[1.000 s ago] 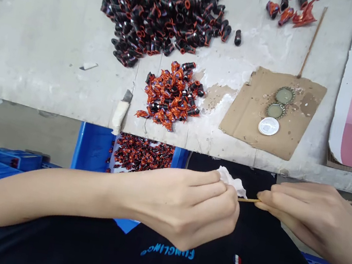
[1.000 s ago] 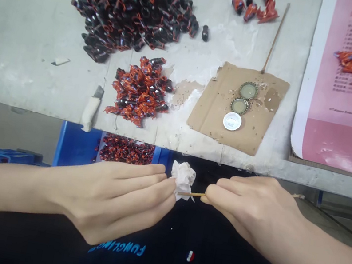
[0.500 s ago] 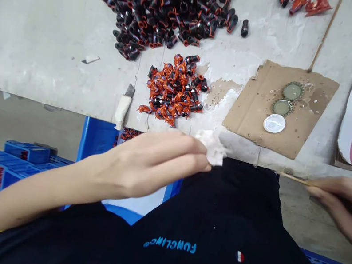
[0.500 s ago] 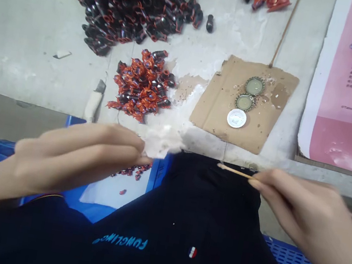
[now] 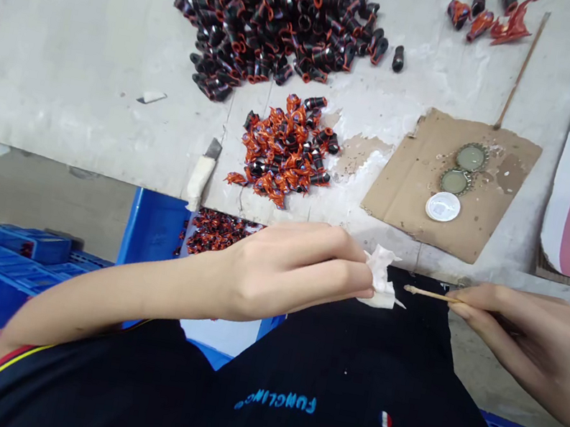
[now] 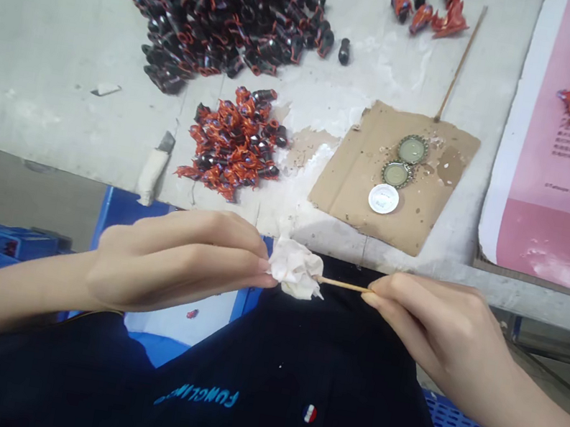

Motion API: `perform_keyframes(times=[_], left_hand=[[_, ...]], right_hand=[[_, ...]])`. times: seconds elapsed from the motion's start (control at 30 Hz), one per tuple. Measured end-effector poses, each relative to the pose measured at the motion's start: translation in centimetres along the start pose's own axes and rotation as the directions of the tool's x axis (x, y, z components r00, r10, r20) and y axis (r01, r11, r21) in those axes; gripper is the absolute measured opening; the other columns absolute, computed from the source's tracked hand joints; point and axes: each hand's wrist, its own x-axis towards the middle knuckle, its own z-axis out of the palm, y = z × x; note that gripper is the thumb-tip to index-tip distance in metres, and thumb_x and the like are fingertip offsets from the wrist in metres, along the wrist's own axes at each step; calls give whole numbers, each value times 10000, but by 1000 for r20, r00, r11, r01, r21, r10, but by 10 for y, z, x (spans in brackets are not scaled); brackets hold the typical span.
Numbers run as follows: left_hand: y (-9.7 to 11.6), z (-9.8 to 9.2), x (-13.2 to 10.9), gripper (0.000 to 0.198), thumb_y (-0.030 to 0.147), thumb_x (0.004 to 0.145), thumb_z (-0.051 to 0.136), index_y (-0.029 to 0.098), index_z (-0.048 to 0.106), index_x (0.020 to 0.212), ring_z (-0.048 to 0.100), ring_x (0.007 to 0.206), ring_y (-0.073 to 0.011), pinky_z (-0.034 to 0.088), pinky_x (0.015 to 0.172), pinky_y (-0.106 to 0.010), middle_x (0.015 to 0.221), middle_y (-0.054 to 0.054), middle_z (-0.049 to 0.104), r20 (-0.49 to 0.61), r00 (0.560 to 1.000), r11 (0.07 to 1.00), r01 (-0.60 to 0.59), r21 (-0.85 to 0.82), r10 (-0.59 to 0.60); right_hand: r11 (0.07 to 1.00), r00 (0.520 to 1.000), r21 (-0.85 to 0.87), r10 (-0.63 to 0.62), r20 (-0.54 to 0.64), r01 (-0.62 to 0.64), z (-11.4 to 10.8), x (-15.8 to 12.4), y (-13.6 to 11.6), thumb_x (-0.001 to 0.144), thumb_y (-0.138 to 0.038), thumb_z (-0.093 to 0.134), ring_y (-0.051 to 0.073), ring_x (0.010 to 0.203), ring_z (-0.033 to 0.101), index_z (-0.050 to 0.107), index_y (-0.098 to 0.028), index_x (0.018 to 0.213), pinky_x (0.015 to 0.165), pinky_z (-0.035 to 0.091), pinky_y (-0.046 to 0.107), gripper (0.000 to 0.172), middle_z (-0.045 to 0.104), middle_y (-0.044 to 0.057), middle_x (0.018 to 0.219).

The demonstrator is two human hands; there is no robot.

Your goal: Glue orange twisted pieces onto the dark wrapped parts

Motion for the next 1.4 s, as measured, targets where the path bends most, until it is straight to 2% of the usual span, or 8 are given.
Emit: perform_keyframes(times=[0.23,0.4,0.67,0.83,0.97,1.13,1.27,1.4], left_hand=[[-16,-16,-20,88,96,899,627,166,656,945,644,749,-75,566,704,-195,879,9,697,-192,981,955,89,283,-35],[-73,-52,-60,57,141,970,538,101,562,1003,576,783,19,521,708,-136,825,123,529,-747,647,672,621,403,-150],[-88,-38,-124,248,401,969,543,173,622,1026,561,721,-26,478,628,-170,898,53,550,-478,577,459,817,349,-663],[-95,1,-128,237,406,931,522,184,602,905,619,956,-295,489,771,-382,972,-138,628,-543,475,340,878,335,-692],[-86,10,-117,192,380,935,506,193,514,895,636,864,-255,487,777,-378,914,-124,631,-658,420,446,884,140,-625],[-25,41,-80,243,456,963,503,222,443,943,513,440,-77,403,452,-192,653,45,585,-505,558,751,437,-496,-658],[12,75,-52,276,447,963,509,182,503,888,407,439,-48,316,419,-173,630,48,511,-45,737,389,303,-870,-674],[19,98,-42,496,587,926,478,125,592,784,379,511,-65,291,481,-214,624,32,428,290,756,145,451,-881,-587]], right_hand=[[999,999,-31,-43,-19,42,2,0,0,944,-191,524,112,624,687,591,-237,881,553,481,196,103,721,-8,769],[997,996,-36,-75,-45,74,9,6,2,951,-232,514,89,553,662,586,-248,902,524,480,178,89,719,-40,742],[986,987,56,-157,-34,159,40,26,-7,983,-197,428,82,594,668,601,-213,1054,567,504,165,188,722,-10,811],[986,994,135,-108,33,102,51,37,-11,991,-223,412,67,548,636,566,-210,970,533,485,148,157,675,-39,696],[984,996,177,-29,87,14,56,39,-13,995,-253,411,81,619,680,580,-227,953,563,507,147,176,715,-31,755],[986,998,165,13,62,-23,59,37,-12,1000,-296,392,134,795,739,638,-239,999,669,560,188,252,766,9,907],[991,999,132,-12,41,7,59,34,-11,1001,-251,389,116,733,735,644,-223,978,644,549,166,257,767,-4,862],[992,991,-10,-129,-42,129,61,24,-9,992,-194,411,95,613,695,630,-180,995,565,509,155,220,754,9,804]])
